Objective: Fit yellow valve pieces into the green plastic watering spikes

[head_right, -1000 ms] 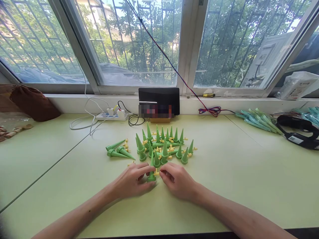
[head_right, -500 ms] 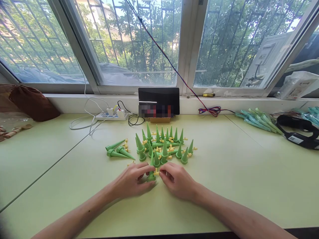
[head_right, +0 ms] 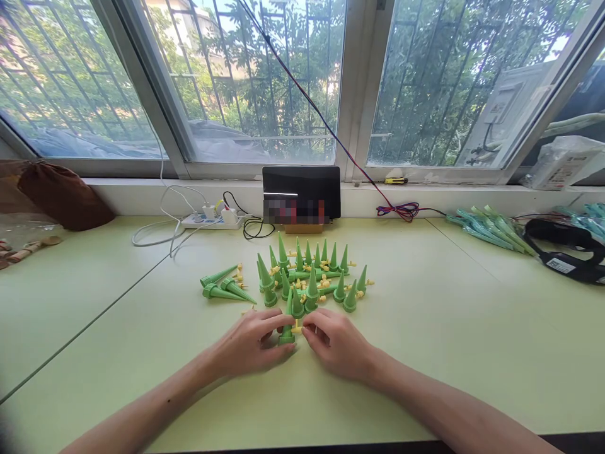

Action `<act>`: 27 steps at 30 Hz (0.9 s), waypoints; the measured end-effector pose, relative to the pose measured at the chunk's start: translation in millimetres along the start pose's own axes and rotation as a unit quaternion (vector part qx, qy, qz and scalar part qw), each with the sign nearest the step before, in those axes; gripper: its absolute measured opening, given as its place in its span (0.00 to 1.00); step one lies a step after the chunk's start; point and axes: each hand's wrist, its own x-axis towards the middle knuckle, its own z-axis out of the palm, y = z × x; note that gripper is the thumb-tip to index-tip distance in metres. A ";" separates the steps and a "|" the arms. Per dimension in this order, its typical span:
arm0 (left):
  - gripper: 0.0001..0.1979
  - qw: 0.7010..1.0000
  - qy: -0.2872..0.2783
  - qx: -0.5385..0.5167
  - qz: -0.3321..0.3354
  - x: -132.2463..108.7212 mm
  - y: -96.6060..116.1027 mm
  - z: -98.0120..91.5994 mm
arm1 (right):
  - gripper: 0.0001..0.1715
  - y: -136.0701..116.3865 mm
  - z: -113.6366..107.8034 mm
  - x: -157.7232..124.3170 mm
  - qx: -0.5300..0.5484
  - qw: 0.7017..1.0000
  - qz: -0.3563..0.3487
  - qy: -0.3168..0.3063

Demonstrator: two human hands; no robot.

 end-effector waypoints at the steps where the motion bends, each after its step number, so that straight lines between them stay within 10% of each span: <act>1: 0.13 1.000 -0.001 0.001 -0.001 0.3 0.0 -0.2 | 0.08 0.2 0.0 0.0 -0.001 1.000 -0.001 0.000; 27: 0.13 1.000 -0.008 0.015 0.005 0.2 -2.2 -0.5 | 0.08 0.7 -1.3 1.2 -0.015 1.000 -0.004 -0.015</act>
